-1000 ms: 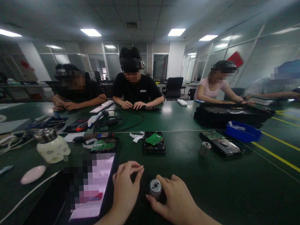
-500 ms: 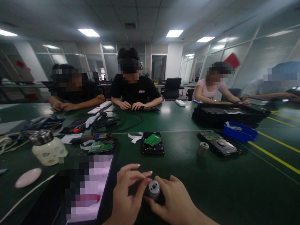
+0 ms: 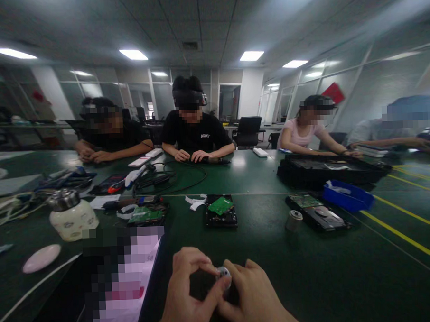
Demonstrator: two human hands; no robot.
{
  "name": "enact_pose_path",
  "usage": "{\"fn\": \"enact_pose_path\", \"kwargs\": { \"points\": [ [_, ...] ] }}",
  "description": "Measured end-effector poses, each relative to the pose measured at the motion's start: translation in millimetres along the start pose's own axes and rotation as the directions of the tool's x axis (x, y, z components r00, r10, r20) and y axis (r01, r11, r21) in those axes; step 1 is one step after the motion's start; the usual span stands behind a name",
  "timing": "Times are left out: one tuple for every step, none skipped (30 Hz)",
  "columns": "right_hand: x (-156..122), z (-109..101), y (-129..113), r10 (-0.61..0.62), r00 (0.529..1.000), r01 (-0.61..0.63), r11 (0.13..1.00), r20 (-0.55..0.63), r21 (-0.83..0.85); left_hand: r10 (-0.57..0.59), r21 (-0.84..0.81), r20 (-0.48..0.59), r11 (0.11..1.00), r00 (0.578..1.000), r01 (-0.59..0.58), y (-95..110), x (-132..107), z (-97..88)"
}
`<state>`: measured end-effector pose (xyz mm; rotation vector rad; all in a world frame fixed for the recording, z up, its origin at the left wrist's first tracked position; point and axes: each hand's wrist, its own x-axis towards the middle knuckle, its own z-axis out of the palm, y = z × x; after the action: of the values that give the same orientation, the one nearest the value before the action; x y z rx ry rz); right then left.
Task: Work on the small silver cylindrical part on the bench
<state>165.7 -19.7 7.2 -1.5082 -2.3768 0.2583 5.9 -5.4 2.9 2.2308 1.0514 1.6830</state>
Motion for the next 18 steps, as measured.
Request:
{"fn": "enact_pose_path", "kwargs": {
  "points": [
    [0.2, 1.4, 1.2, -0.010, 1.000, 0.011, 1.000, -0.009, 0.007, 0.010, 0.005, 0.020, 1.000, 1.000, -0.011, 0.2, 0.1, -0.4],
    [0.3, 2.8, 2.4, -0.026, 0.999, 0.026, 1.000, -0.020, 0.016, 0.037, 0.009, 0.055, 0.999, 0.998, -0.037, 0.4, 0.6, -1.0],
    [0.4, 4.1, 3.6, -0.042, 0.999, 0.043, 0.999, -0.030, 0.022, 0.071, 0.008, 0.093, 0.997, 0.993, -0.072, 0.4, 1.3, -1.7],
    [0.5, 5.2, 4.6, -0.058, 0.997, 0.059, 0.998, -0.042, 0.023, 0.111, 0.001, 0.124, 0.994, 0.986, -0.112, 0.1, 1.9, -2.2],
    [0.6, 5.9, 5.3, -0.073, 0.996, 0.074, 0.997, -0.051, 0.020, 0.144, -0.011, 0.139, 0.990, 0.980, -0.144, -0.4, 2.3, -2.6],
    [0.8, 6.4, 5.6, -0.082, 0.995, 0.083, 0.996, -0.057, 0.013, 0.159, -0.027, 0.137, 0.987, 0.978, -0.157, -1.2, 2.4, -2.9],
    [1.1, 6.5, 5.8, -0.088, 0.994, 0.089, 0.996, -0.060, 0.003, 0.152, -0.041, 0.119, 0.988, 0.981, -0.148, -2.2, 2.0, -2.9],
    [1.4, 6.4, 5.7, -0.089, 0.994, 0.089, 0.996, -0.058, -0.008, 0.127, -0.045, 0.097, 0.991, 0.987, -0.123, -3.1, 1.2, -2.7],
    [1.8, 6.3, 5.6, -0.085, 0.995, 0.084, 0.996, -0.053, -0.023, 0.095, -0.042, 0.073, 0.995, 0.993, -0.093, -3.7, 0.3, -2.6],
    [2.1, 6.2, 5.6, -0.077, 0.996, 0.076, 0.997, -0.044, -0.035, 0.060, -0.034, 0.056, 0.998, 0.997, -0.058, -3.9, -0.5, -2.4],
    [2.3, 6.3, 5.7, -0.071, 0.997, 0.070, 0.997, -0.036, -0.040, 0.030, -0.026, 0.046, 0.999, 0.998, -0.028, -3.6, -0.9, -2.4],
    [2.4, 6.6, 5.9, -0.072, 0.997, 0.071, 0.997, -0.032, -0.035, 0.013, -0.018, 0.055, 1.000, 0.998, -0.012, -2.8, -0.8, -2.5],
    [2.3, 6.9, 6.4, -0.081, 0.996, 0.080, 0.996, -0.032, -0.023, 0.016, -0.011, 0.080, 1.000, 0.997, -0.015, -1.6, -0.1, -3.0],
    [2.0, 7.3, 6.9, -0.096, 0.995, 0.095, 0.995, -0.036, -0.009, 0.042, -0.009, 0.116, 0.999, 0.992, -0.041, -0.3, 1.0, -3.6],
    [1.7, 7.5, 7.4, -0.110, 0.993, 0.110, 0.994, -0.043, 0.003, 0.084, -0.014, 0.156, 0.996, 0.984, -0.083, 1.0, 2.4, -4.3],
    [1.5, 7.4, 7.7, -0.118, 0.992, 0.118, 0.993, -0.048, 0.009, 0.129, -0.022, 0.191, 0.992, 0.973, -0.127, 1.9, 3.9, -5.1],
    [1.3, 7.1, 7.6, -0.119, 0.992, 0.120, 0.993, -0.052, 0.009, 0.167, -0.033, 0.211, 0.986, 0.963, -0.163, 2.3, 5.2, -5.8],
    [1.2, 6.4, 7.3, -0.115, 0.992, 0.115, 0.993, -0.051, 0.004, 0.181, -0.041, 0.211, 0.983, 0.961, -0.176, 2.3, 6.0, -6.5]
  ]
}}
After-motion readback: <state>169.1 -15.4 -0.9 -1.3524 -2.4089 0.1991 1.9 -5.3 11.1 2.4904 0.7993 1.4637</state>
